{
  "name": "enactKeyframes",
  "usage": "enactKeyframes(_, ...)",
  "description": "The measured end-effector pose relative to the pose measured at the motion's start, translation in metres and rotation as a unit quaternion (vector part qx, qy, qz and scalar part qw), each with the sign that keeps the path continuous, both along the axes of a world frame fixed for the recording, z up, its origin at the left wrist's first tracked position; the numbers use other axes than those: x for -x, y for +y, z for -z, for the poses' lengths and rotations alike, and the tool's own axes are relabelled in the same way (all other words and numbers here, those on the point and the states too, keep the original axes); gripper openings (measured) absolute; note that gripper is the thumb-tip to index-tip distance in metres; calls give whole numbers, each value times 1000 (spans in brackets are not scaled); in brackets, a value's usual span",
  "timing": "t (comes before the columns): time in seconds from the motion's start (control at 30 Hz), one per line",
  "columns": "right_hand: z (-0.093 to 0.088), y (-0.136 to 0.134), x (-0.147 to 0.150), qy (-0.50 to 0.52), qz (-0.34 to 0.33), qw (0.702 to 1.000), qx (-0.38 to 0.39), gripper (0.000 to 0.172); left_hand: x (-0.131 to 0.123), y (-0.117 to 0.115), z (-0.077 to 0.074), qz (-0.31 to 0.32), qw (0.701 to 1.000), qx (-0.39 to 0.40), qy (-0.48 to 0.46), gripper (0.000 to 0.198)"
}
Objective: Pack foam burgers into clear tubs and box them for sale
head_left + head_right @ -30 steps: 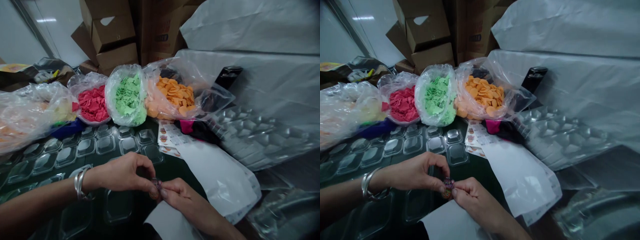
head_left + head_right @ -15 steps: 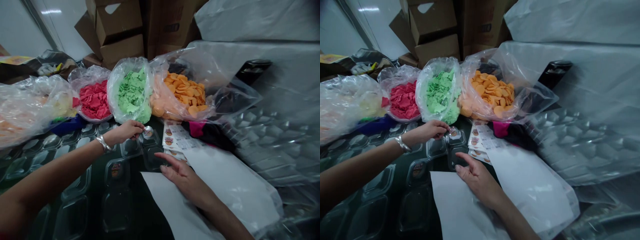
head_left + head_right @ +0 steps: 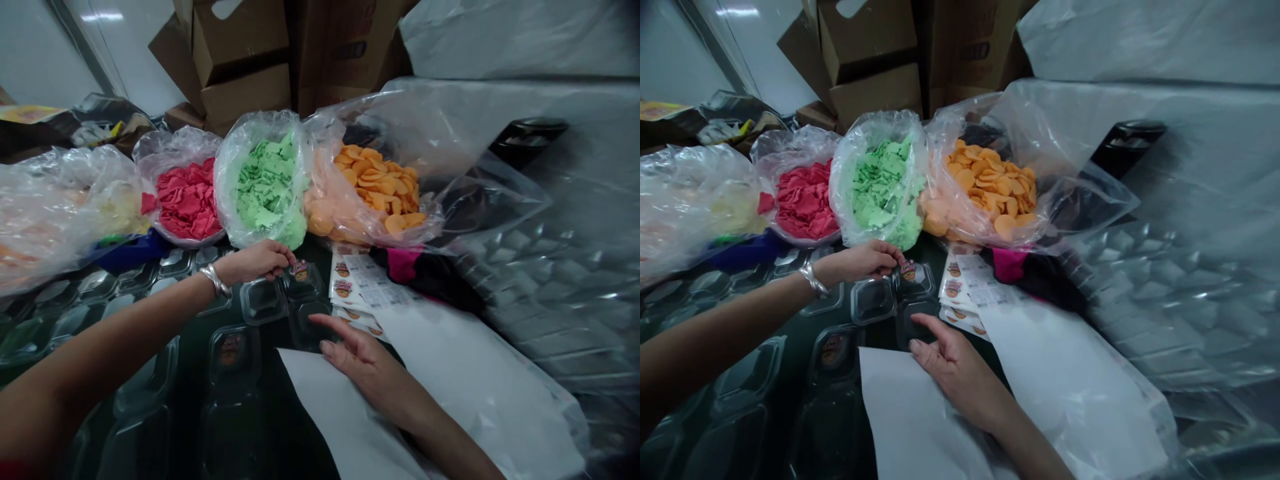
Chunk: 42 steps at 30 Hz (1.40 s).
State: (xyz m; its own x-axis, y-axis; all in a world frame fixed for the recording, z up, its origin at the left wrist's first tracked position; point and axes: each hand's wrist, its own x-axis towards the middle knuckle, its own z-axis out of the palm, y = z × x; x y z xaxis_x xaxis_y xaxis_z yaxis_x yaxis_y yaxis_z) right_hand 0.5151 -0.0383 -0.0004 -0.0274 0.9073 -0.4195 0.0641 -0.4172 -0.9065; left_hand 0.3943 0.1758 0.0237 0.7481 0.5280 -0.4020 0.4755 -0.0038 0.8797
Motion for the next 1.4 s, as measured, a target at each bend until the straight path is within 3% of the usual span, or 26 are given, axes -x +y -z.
enactKeyframes(0.3, 5, 2, 2, 7, -11, 1000, -4, 65, -3, -1, -6, 11, 997, -68, 30, 15)
enactKeyframes(0.77, 8, 2, 2, -2, -24, 1000, -13, 62, -13, -1, -1, 68, 981, -166, 78, 20)
enactKeyframes(0.93, 7, 2, 2, -5, -28, 999, -19, 57, -15, -2, -1, 87, 963, -237, 94, 19)
enactKeyframes(1.13, 13, 4, 5, -15, -7, 999, -47, 51, -18, -10, 18, 63, 924, -363, 107, 14)
enactKeyframes(1.2, 14, 4, 6, -18, 6, 998, -63, 48, -20, -12, 22, 50, 910, -398, 110, 25)
enactKeyframes(1.3, 8, -5, 7, -35, 14, 995, -91, 36, -19, -16, 14, 34, 896, -431, 101, 43)
enactKeyframes(1.4, -7, -30, 3, -115, 50, 983, -134, 32, -8, -29, -11, 3, 896, -439, 64, 29)
